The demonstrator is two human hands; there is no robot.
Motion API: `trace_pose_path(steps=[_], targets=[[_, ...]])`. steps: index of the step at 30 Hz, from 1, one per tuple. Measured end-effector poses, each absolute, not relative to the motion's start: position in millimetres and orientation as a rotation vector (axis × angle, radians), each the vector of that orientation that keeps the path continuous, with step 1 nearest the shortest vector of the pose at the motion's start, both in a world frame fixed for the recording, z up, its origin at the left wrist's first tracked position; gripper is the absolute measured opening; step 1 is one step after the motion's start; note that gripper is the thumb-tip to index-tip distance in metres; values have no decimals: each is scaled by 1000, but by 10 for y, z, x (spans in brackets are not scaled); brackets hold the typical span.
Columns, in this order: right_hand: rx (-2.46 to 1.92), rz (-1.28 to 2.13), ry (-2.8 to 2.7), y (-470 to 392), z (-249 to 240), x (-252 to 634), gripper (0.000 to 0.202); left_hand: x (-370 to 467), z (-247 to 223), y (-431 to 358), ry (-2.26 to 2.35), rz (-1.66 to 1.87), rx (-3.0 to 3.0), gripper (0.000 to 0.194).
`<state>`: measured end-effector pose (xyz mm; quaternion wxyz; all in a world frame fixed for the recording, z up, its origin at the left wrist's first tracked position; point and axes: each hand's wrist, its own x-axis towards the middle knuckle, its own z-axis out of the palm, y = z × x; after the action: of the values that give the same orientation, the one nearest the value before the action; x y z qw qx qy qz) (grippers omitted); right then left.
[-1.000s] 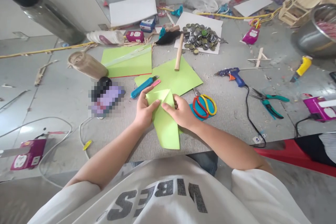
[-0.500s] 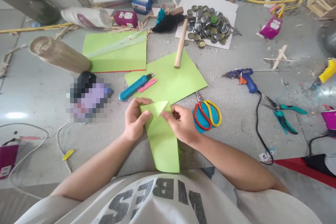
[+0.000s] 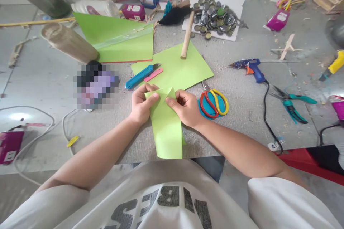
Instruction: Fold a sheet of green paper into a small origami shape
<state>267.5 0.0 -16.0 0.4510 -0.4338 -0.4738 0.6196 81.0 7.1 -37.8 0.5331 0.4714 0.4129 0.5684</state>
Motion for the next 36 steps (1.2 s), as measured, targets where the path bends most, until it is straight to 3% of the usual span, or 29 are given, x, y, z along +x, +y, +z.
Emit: trace_pose_path(steps=[5,12,18,23,36], targets=[[-1107,1548,-1149,-43,-147,2689,81,822,-342,12,899,1329,1026,71],[-1047,1535,-1203,-163,-141,2737,61,754,-354,-107,859,1304,933,61],[-955,1465,-1289,-267,-128,2718,42,608,-324,-97,740,1420,1404,33],[-970,1421,-1339,-305,-166,2739,36,595,-335,-91,721,1449,1538,30],[-1109,1391,-1241,-248,-213,2702,62,675,-443,-84,807,1472,1541,25]])
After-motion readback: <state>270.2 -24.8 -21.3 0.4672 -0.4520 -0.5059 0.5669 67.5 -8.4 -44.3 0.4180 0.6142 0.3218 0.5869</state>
